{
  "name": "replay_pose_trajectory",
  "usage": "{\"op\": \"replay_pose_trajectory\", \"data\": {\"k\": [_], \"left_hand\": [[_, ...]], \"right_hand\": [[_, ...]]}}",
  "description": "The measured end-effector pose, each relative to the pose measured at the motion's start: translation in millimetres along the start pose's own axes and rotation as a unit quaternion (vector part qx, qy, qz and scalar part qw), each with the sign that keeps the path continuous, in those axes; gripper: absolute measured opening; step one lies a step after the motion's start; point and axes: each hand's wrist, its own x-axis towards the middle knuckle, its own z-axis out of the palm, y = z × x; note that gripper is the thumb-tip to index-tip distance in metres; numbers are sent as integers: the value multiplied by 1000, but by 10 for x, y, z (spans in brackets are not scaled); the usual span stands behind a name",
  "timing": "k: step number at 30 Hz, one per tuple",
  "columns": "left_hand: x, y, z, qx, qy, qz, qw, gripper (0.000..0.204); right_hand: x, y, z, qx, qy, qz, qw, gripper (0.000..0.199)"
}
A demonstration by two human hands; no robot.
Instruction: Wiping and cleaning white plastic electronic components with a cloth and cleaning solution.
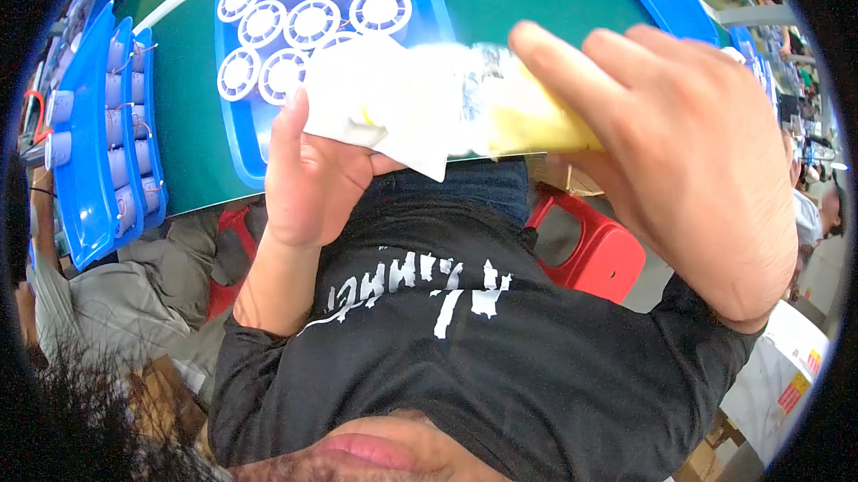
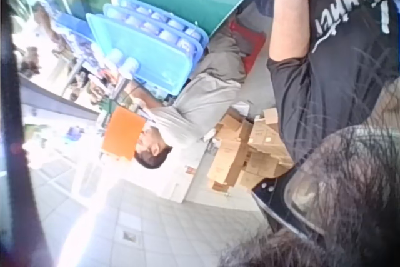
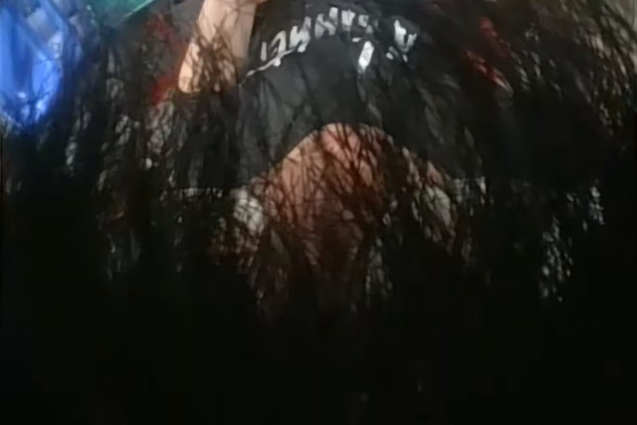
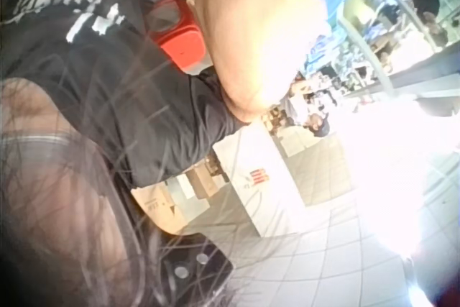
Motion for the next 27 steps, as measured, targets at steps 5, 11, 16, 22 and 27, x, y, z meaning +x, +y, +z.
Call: {"op": "replay_pose_trajectory", "data": {"k": [5,11,16,22,27], "left_hand": [[6,-8,-18,-41,-2,26,999,60],[19,13,-2,-29,30,30,999,61],[21,86,-63,2,9,17,1000,67],[36,177,-61,-19,51,83,995,62],[33,175,-55,27,34,88,995,63]], "right_hand": [[-27,79,6,-23,1,23,999,72],[-52,83,88,36,-17,-2,999,69],[-67,270,186,86,3,21,996,73],[-76,577,699,412,114,80,900,66],[403,546,1612,602,362,161,693,57]]}}
